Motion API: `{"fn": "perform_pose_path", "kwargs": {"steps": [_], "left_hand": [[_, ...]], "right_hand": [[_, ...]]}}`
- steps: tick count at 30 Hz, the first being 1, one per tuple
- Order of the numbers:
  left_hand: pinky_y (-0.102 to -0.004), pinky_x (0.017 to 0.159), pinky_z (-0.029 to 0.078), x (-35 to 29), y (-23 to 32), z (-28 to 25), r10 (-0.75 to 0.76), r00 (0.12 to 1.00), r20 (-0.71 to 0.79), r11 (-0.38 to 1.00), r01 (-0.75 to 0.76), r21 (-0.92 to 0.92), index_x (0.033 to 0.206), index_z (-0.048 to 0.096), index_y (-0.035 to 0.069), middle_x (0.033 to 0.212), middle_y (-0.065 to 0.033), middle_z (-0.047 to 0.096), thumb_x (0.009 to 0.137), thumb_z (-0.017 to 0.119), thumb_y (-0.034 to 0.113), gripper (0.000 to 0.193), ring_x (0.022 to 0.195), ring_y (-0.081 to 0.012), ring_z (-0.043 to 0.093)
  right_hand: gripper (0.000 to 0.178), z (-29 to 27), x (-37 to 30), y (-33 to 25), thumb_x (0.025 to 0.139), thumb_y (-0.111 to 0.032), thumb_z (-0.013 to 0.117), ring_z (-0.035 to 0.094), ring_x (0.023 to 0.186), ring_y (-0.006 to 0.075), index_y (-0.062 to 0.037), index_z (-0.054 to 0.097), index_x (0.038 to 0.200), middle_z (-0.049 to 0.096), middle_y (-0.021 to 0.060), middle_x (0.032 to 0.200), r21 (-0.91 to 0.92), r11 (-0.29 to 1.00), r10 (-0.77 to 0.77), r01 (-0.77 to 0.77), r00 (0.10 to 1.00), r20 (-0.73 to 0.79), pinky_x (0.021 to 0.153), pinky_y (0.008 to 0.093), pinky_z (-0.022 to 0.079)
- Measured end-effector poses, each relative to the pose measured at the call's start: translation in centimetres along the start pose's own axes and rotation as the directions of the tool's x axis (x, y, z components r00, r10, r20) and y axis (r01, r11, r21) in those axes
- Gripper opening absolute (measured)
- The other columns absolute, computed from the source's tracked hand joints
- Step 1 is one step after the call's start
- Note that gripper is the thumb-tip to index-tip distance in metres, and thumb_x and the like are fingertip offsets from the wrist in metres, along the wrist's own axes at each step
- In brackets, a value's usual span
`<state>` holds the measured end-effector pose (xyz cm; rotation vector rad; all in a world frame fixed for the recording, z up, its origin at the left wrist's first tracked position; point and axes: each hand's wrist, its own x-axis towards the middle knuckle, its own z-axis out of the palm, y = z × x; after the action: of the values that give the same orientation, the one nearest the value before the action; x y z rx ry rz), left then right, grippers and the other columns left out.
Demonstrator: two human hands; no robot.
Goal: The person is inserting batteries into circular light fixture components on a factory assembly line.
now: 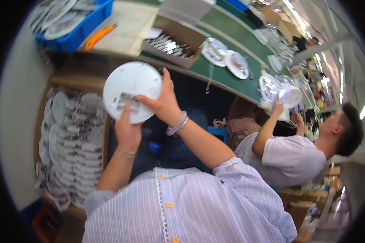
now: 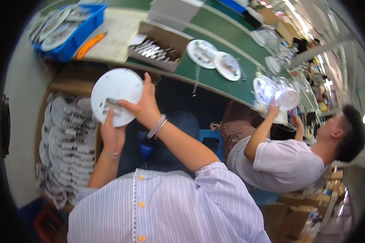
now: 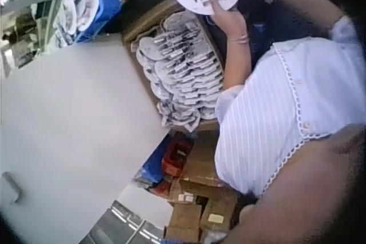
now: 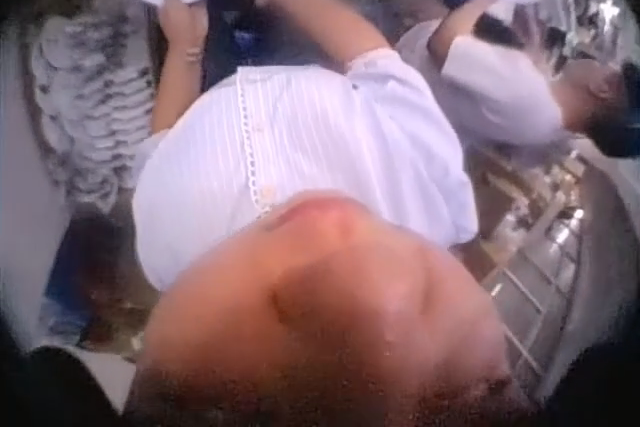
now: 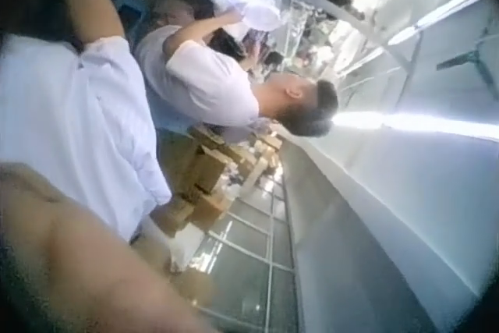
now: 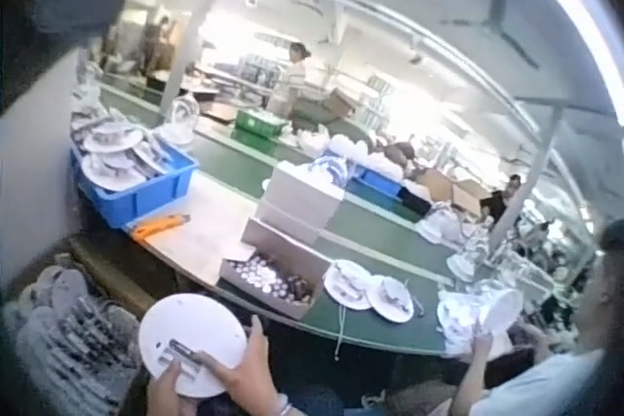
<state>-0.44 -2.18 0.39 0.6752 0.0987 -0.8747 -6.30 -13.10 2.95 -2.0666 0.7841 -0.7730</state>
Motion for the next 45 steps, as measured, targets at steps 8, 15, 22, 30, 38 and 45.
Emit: {"fn": "perform_pose_path", "kwargs": {"steps": [8,15,22,30,38,45], "left_hand": [[-0.0342,0.074,0.049,0.0,0.7,-0.7,-0.002,0.997,0.072,1.000,0.000,0.020,0.119,0.036,0.005,0.111,-0.0102,0.048,0.086,0.042,0.018,0.036,0.097,-0.0217,0.052],[-0.0335,0.075,0.049,-0.3,0.3,-0.8,-0.050,0.996,0.068,0.998,0.047,0.039,0.119,0.035,0.005,0.112,-0.0105,0.047,0.086,0.043,0.017,0.036,0.097,-0.0222,0.052],[-0.0330,0.076,0.049,-0.4,0.0,-0.3,-0.045,0.998,0.055,0.997,0.041,0.068,0.118,0.036,0.004,0.111,-0.0106,0.048,0.086,0.043,0.017,0.035,0.097,-0.0217,0.052],[-0.0335,0.077,0.048,-0.2,0.2,-0.1,-0.047,0.998,0.048,0.995,0.043,0.087,0.119,0.036,0.004,0.112,-0.0106,0.047,0.086,0.042,0.016,0.035,0.098,-0.0219,0.051],[-0.0363,0.086,0.040,-0.9,-0.6,1.4,-0.059,0.989,0.133,0.996,0.050,0.072,0.120,0.035,0.003,0.114,-0.0098,0.046,0.084,0.045,0.010,0.037,0.104,-0.0212,0.047],[-0.0280,0.075,0.047,-1.3,-1.0,3.1,-0.024,0.971,0.238,0.994,-0.002,0.109,0.115,0.039,0.002,0.106,-0.0084,0.051,0.084,0.046,0.011,0.032,0.092,-0.0169,0.054]], "right_hand": [[0.024,-5.2,12.5,2.5,0.075,-0.014,0.046,0.051,0.085,0.0323,-0.0018,0.058,0.092,0.057,0.0159,0.088,-0.701,0.704,-0.116,0.116,0.992,0.048,0.078,0.0394,0.040],[0.030,-6.5,16.0,2.0,0.064,-0.011,0.053,0.056,0.087,0.0280,-0.0087,0.062,0.093,0.060,0.0133,0.091,-0.615,0.768,0.083,0.181,0.923,0.376,0.079,0.0359,0.043],[0.015,-5.3,14.3,2.7,0.071,-0.012,0.051,0.057,0.077,0.0309,-0.0047,0.063,0.076,0.060,0.0150,0.079,-0.650,0.757,-0.032,0.067,0.997,0.066,0.073,0.0375,0.045],[0.015,-7.1,12.5,2.9,0.067,-0.005,0.057,0.056,0.075,0.0304,-0.0036,0.062,0.080,0.059,0.0148,0.077,-0.485,0.830,-0.309,0.276,0.951,0.011,0.073,0.0363,0.045],[0.017,-7.3,3.1,-1.6,0.077,-0.010,0.058,0.054,0.071,0.0083,0.0032,0.056,0.087,0.059,0.0053,0.075,0.420,0.905,-0.110,0.065,0.990,0.083,0.064,0.0200,0.043],[0.020,-8.0,-0.6,-1.3,0.066,-0.009,0.063,0.051,0.068,0.0214,-0.0033,0.058,0.084,0.055,0.0081,0.071,-0.200,0.890,-0.370,0.409,0.906,0.205,0.060,0.0287,0.042]]}}
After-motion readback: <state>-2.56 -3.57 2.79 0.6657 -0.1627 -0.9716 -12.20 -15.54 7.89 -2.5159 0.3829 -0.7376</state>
